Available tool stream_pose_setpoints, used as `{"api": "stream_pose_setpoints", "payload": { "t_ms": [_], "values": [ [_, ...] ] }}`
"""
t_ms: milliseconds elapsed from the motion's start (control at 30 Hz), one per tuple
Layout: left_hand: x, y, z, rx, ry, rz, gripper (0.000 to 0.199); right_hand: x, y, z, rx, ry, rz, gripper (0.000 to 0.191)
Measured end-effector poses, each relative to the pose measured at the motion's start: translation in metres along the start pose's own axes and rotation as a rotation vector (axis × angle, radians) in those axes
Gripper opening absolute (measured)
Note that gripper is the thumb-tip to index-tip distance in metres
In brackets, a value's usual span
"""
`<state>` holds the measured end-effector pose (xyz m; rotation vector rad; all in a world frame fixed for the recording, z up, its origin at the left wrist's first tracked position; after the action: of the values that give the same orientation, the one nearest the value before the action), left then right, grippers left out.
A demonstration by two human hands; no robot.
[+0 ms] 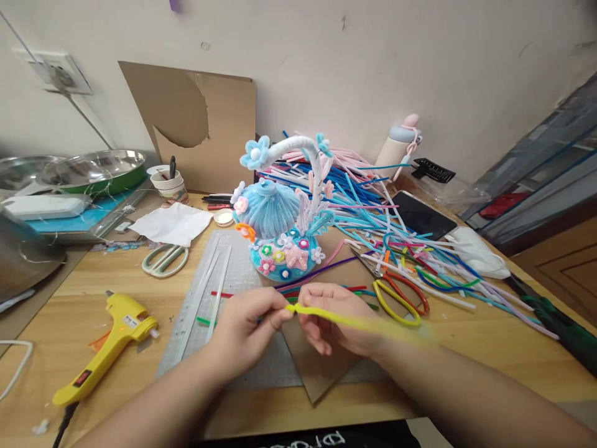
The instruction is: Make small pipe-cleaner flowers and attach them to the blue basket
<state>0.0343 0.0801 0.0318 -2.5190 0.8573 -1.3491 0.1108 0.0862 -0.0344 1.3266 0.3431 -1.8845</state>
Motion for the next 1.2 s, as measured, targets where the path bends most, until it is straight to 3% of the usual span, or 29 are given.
{"api": "stream_pose_setpoints", "payload": {
  "t_ms": [67, 167, 233, 300, 400, 533, 633, 700, 767, 833, 867, 933, 967, 1000, 1067, 1200],
  "values": [
    [-0.021, -0.001, 0.011, -0.068, 0.235, -0.211, 0.027, -0.032, 0.007, -0.008, 0.109, 0.411, -0.253, 0.021],
    [-0.035, 0.003, 0.028, -0.16, 0.509, -0.387, 0.029, -0.063, 0.022, 0.014, 0.068, 0.998, -0.575, 0.011],
    [-0.037, 0.006, 0.037, -0.207, 0.612, -0.443, 0.028, -0.067, 0.029, 0.027, -0.004, 1.168, -0.702, 0.015],
    [-0.035, 0.007, 0.04, -0.23, 0.614, -0.439, 0.027, -0.065, 0.031, 0.031, -0.032, 1.192, -0.748, 0.019],
    [-0.024, 0.001, 0.03, -0.178, 0.36, -0.281, 0.025, -0.064, 0.025, 0.019, 0.102, 1.031, -0.68, 0.024],
    [0.026, -0.003, 0.008, 0.015, -0.314, 0.203, 0.017, -0.036, 0.013, -0.014, 0.356, 0.368, -0.295, 0.024],
    [0.062, 0.005, 0.015, 0.061, -0.671, 0.53, 0.013, -0.003, 0.018, -0.007, 0.381, -0.109, 0.022, 0.018],
    [0.072, 0.004, 0.02, 0.038, -0.721, 0.577, 0.014, 0.0, 0.029, -0.002, 0.356, -0.189, 0.088, 0.018],
    [0.073, -0.005, 0.02, 0.011, -0.645, 0.467, 0.014, -0.01, 0.045, -0.007, 0.31, -0.031, 0.048, 0.022],
    [0.065, -0.015, 0.02, -0.005, -0.471, 0.276, 0.013, -0.022, 0.065, -0.027, 0.298, 0.329, -0.011, 0.032],
    [0.06, -0.019, 0.021, -0.011, -0.363, 0.177, 0.014, -0.037, 0.079, -0.046, 0.399, 0.55, -0.11, 0.036],
    [0.048, -0.023, 0.029, -0.02, -0.146, 0.002, 0.016, -0.068, 0.116, -0.086, 0.721, 1.049, -0.276, 0.029],
    [0.042, -0.024, 0.034, -0.025, -0.043, -0.078, 0.016, -0.073, 0.129, -0.104, 0.841, 1.227, -0.254, 0.023],
    [0.036, -0.025, 0.041, -0.029, 0.059, -0.153, 0.016, -0.07, 0.135, -0.121, 0.884, 1.339, -0.178, 0.017],
    [0.027, -0.025, 0.054, -0.034, 0.249, -0.271, 0.015, -0.056, 0.136, -0.15, 0.837, 1.414, -0.017, 0.015],
    [0.027, -0.032, 0.075, -0.027, 0.471, -0.362, 0.013, -0.046, 0.128, -0.174, 0.755, 1.38, 0.04, 0.014]
  ]
}}
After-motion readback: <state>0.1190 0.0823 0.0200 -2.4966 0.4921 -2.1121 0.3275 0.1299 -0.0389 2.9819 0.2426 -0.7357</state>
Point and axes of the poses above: each hand's wrist, its own y-axis away from the middle knuckle, its own z-axis out of the palm, x = y × z, the point moved 10 cm from there along -y, towards the middle knuckle, and after that the axes turned 1 degree about -z, right-handed, at the moved point
